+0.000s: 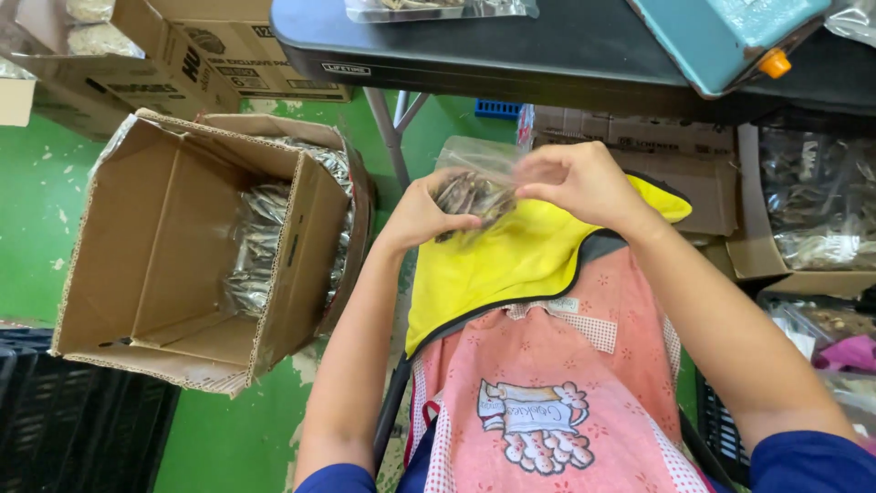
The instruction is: The person seals plastic bags of dried fish using a heat sealer and then places the sealed bags into cardboard boxes.
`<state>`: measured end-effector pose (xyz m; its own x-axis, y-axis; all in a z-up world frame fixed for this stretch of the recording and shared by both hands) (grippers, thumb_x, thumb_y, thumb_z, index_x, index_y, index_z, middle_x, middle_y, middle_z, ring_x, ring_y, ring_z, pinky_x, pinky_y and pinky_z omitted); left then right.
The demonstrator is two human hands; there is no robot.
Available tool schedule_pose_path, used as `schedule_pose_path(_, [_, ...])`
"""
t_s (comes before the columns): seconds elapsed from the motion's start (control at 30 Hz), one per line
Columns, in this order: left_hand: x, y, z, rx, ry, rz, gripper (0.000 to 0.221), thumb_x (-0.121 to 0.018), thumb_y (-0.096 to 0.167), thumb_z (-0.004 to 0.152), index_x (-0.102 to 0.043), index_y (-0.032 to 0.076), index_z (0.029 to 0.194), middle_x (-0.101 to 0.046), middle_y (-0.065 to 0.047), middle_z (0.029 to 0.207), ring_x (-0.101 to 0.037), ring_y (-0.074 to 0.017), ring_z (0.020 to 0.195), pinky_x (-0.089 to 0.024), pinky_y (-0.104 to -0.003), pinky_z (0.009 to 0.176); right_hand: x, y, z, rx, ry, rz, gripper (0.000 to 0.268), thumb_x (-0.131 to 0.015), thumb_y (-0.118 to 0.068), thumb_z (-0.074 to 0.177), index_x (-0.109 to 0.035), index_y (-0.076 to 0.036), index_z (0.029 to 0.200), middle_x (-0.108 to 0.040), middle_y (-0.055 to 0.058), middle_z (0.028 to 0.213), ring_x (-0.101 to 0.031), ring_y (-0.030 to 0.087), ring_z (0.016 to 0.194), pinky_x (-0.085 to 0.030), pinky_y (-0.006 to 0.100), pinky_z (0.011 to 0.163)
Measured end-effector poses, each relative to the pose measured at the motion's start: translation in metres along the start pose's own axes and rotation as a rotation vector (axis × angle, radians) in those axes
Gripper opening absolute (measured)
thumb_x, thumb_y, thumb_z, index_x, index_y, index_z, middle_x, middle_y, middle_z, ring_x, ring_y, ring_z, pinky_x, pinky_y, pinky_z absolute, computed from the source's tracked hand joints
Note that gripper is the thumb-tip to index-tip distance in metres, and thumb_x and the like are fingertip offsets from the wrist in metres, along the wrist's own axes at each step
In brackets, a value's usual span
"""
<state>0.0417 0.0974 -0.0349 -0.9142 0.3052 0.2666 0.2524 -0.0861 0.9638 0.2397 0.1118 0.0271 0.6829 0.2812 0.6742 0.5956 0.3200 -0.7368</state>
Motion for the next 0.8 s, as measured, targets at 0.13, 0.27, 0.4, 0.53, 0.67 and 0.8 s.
schedule_pose_path(0.13, [0.013,-0.002,-0.008,0.062,-0.074,0.055,0.077,-0.097,0.027,0.064,-0.065,0.013,0.132,-0.075,-0.013,0.115,-0.067,-0.0229,0.113,-0.052,-0.044,0.102,-0.011,0.022,-0.004,-0.205,-0.027,0.191,0.020,-0.084,-0.016,0.084,-0.079,-0.019,0.104,-0.079,0.004,0.084,-0.075,0.008,0.072,-0.057,0.022,0.074])
schedule_pose_path(0.27, [0.004,-0.052,-0.033,0.270,-0.228,0.195,0.093,-0.090,0.048,0.071,-0.044,0.020,0.146,-0.063,-0.030,0.127,-0.062,-0.0453,0.123,-0.047,-0.053,0.108,-0.074,0.086,-0.027,-0.388,-0.133,0.479,0.019,-0.080,-0.010,0.085,-0.074,0.001,0.100,-0.077,0.015,0.081,-0.073,0.018,0.061,-0.058,0.025,0.061])
schedule_pose_path(0.4, [-0.024,-0.090,-0.065,0.303,-0.240,0.415,0.107,-0.079,0.052,0.081,-0.014,0.029,0.162,-0.038,-0.020,0.149,-0.054,-0.0508,0.130,-0.047,-0.062,0.110,-0.138,0.146,-0.059,-0.591,-0.260,0.712,0.036,-0.071,-0.002,0.092,-0.063,0.021,0.118,-0.075,0.030,0.086,-0.076,0.031,0.068,-0.064,0.031,0.059])
schedule_pose_path(0.53, [-0.060,-0.026,-0.082,-0.390,-0.268,0.844,0.074,-0.059,0.049,0.092,-0.043,0.016,0.155,-0.046,-0.020,0.154,-0.039,-0.0413,0.147,-0.032,-0.055,0.118,-0.130,0.132,-0.060,-0.613,-0.247,0.663,0.037,-0.074,-0.004,0.091,-0.065,0.019,0.118,-0.075,0.031,0.089,-0.076,0.030,0.069,-0.064,0.030,0.060])
schedule_pose_path(0.67, [-0.087,-0.022,-0.093,-0.628,-0.453,0.952,0.083,-0.061,0.052,0.085,-0.047,0.001,0.149,-0.046,-0.021,0.158,-0.037,-0.0317,0.152,-0.025,-0.047,0.125,-0.116,0.116,-0.052,-0.535,-0.249,0.401,0.025,-0.078,-0.009,0.089,-0.075,0.006,0.109,-0.076,0.024,0.081,-0.076,0.023,0.064,-0.063,0.028,0.059])
schedule_pose_path(0.8, [-0.099,-0.037,-0.086,-0.677,-0.543,1.014,0.097,-0.058,0.057,0.076,-0.043,-0.009,0.147,-0.046,-0.031,0.153,-0.040,-0.0387,0.149,-0.023,-0.048,0.127,-0.117,0.109,-0.047,-0.384,-0.223,0.065,0.013,-0.076,-0.018,0.090,-0.083,-0.015,0.101,-0.079,0.003,0.075,-0.076,0.017,0.070,-0.061,0.030,0.074])
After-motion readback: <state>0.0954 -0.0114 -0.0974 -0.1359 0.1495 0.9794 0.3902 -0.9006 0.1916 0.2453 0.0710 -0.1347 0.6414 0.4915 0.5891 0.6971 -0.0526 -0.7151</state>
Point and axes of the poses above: each hand's wrist, its own z-axis towards the middle knuckle, its own x-axis out of the back of the hand, y = z × x, the point moved 9 cm from there along z, towards the middle knuckle
